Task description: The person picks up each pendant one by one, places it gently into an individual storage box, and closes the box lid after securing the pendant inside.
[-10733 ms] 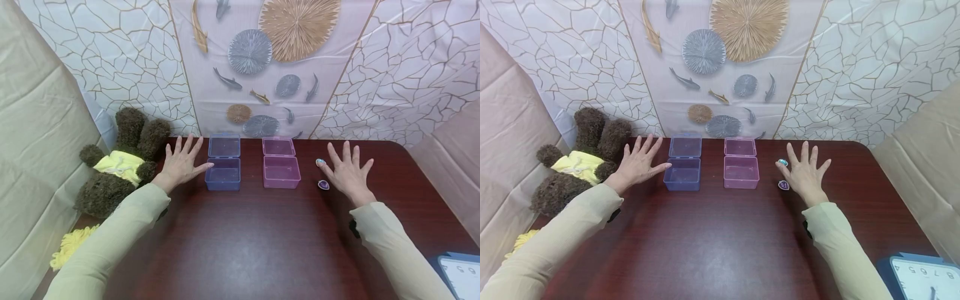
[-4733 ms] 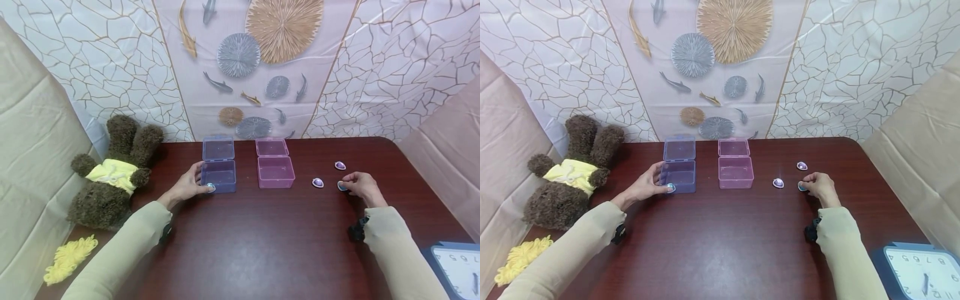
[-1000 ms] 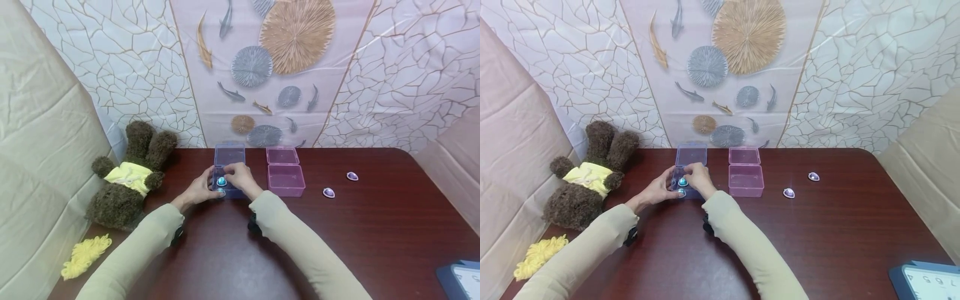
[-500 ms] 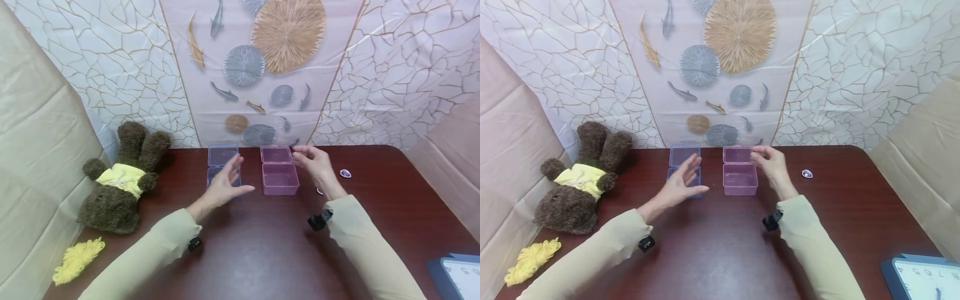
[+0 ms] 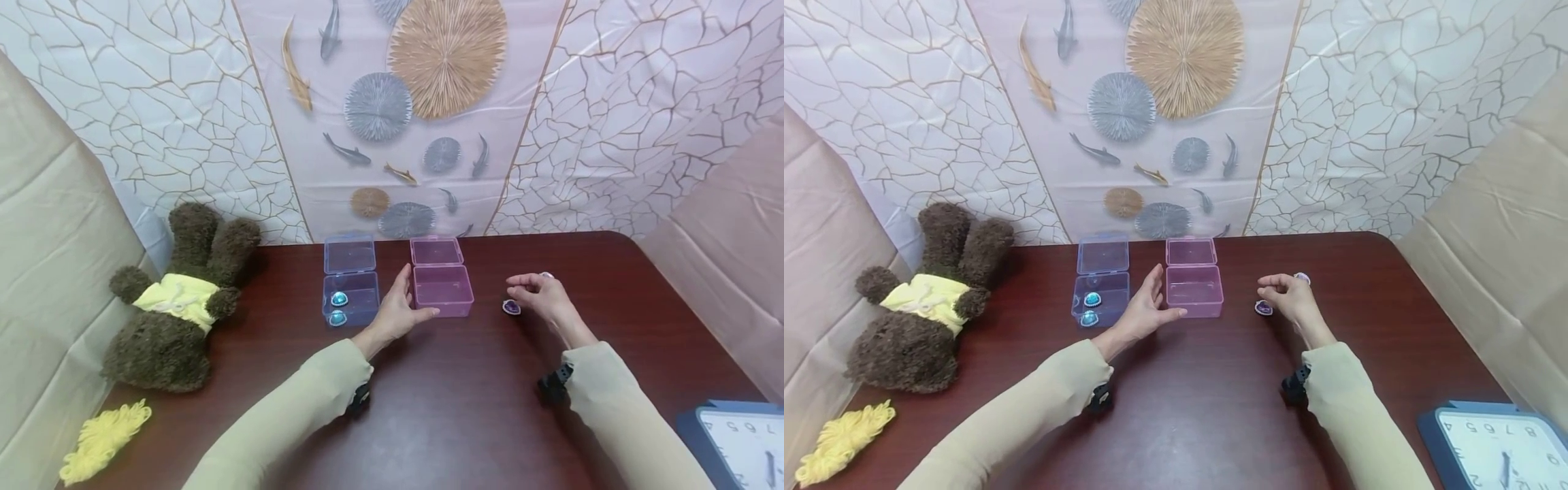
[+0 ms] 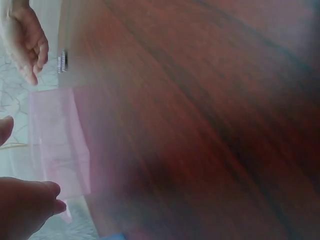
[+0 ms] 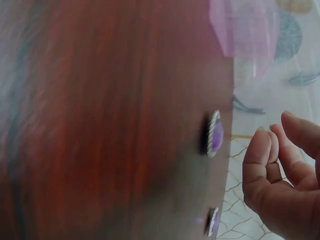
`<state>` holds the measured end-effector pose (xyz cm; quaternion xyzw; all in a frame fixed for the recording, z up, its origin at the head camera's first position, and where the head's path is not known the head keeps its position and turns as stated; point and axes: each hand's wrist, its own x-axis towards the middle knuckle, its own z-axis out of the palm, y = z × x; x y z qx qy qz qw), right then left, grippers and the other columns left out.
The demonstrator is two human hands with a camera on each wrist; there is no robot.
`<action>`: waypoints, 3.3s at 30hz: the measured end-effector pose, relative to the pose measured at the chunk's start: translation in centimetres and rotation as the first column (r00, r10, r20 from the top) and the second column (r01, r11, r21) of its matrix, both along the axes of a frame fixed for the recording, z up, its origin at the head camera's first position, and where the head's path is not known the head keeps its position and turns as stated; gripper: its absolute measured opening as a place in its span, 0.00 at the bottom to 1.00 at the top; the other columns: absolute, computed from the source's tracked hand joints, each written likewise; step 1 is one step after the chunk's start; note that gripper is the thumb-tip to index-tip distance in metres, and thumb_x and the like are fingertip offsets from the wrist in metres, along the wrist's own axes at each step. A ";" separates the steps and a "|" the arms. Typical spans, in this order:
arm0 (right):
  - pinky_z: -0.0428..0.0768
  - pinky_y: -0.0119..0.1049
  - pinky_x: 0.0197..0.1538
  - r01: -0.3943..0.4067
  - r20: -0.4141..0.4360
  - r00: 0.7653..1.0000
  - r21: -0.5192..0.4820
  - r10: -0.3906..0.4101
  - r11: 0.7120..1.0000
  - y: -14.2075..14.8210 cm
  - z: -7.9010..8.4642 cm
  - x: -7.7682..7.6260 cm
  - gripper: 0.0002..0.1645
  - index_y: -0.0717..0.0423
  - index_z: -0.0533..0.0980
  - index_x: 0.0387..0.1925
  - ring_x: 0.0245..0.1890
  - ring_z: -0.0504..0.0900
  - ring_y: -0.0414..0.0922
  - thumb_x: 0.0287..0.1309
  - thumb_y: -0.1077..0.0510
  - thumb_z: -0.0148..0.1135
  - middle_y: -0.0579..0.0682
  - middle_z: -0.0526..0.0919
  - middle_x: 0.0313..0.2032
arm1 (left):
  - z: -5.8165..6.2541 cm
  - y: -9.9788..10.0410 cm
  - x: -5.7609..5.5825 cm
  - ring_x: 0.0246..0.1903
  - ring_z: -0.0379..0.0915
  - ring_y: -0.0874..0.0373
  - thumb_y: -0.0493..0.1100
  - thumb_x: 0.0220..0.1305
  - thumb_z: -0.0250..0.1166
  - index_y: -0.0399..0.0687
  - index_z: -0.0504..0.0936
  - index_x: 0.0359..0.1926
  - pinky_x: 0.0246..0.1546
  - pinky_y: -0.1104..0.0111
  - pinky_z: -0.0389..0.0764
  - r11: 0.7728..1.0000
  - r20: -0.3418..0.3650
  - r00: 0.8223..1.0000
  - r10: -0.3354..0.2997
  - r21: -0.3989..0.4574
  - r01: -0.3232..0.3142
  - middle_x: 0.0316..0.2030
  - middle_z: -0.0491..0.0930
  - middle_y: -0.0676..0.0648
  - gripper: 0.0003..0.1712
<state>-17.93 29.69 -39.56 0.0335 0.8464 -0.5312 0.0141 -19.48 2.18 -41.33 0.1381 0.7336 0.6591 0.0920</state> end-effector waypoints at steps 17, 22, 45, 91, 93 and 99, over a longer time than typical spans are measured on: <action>0.78 0.24 0.27 -0.058 0.047 0.997 0.063 0.055 0.996 1.0 -2.3 -0.3 0.22 0.81 0.69 0.48 0.22 0.72 0.28 0.56 0.67 0.61 0.42 0.75 0.23 | -1.6 0.9 -1.6 0.66 0.59 0.45 0.26 0.44 0.71 0.35 0.52 0.69 0.67 0.56 0.61 0.999 -0.026 0.999 0.037 0.012 -0.037 0.64 0.63 0.33 0.53; 0.78 0.25 0.26 -0.058 0.049 0.997 0.096 0.054 0.994 0.9 -2.6 -0.3 0.21 0.81 0.69 0.46 0.21 0.72 0.29 0.55 0.68 0.61 0.43 0.74 0.22 | -1.5 0.9 -1.6 0.66 0.58 0.47 0.27 0.44 0.72 0.36 0.52 0.70 0.66 0.57 0.62 0.999 -0.017 0.999 0.043 -0.010 -0.043 0.66 0.62 0.36 0.53; 0.74 0.26 0.24 -0.042 0.084 0.996 0.250 0.021 0.967 0.7 -2.2 -0.4 0.14 0.70 0.70 0.36 0.21 0.71 0.35 0.52 0.66 0.66 0.47 0.74 0.24 | -1.5 0.9 -1.9 0.64 0.62 0.44 0.26 0.46 0.71 0.34 0.52 0.69 0.63 0.58 0.68 1.000 0.016 1.000 0.020 0.005 -0.020 0.65 0.60 0.34 0.51; 0.72 0.22 0.28 -0.541 0.244 0.838 0.252 0.488 0.803 -11.7 0.0 -6.9 0.09 0.71 0.77 0.36 0.23 0.71 0.35 0.51 0.70 0.57 0.52 0.81 0.27 | -1.5 0.9 -2.2 0.63 0.63 0.44 0.27 0.46 0.71 0.34 0.54 0.69 0.60 0.63 0.71 0.998 -0.014 0.999 0.029 -0.061 -0.030 0.65 0.59 0.34 0.51; 0.72 0.22 0.27 -0.542 0.244 0.837 0.242 0.490 0.805 -11.7 -0.1 -7.0 0.09 0.72 0.77 0.36 0.22 0.71 0.35 0.51 0.71 0.57 0.53 0.81 0.27 | -1.5 0.8 -2.1 0.63 0.63 0.43 0.27 0.46 0.71 0.34 0.54 0.69 0.59 0.63 0.72 0.997 -0.020 0.999 0.029 -0.064 -0.031 0.65 0.60 0.34 0.51; 0.73 0.27 0.24 -0.552 0.171 0.834 0.258 0.525 0.793 -11.5 -2.4 -8.0 0.07 0.67 0.81 0.30 0.20 0.73 0.37 0.46 0.70 0.60 0.53 0.83 0.24 | -1.7 0.7 -2.2 0.63 0.63 0.45 0.29 0.47 0.71 0.35 0.55 0.69 0.59 0.64 0.72 0.996 -0.026 0.999 0.029 -0.084 -0.032 0.65 0.59 0.34 0.50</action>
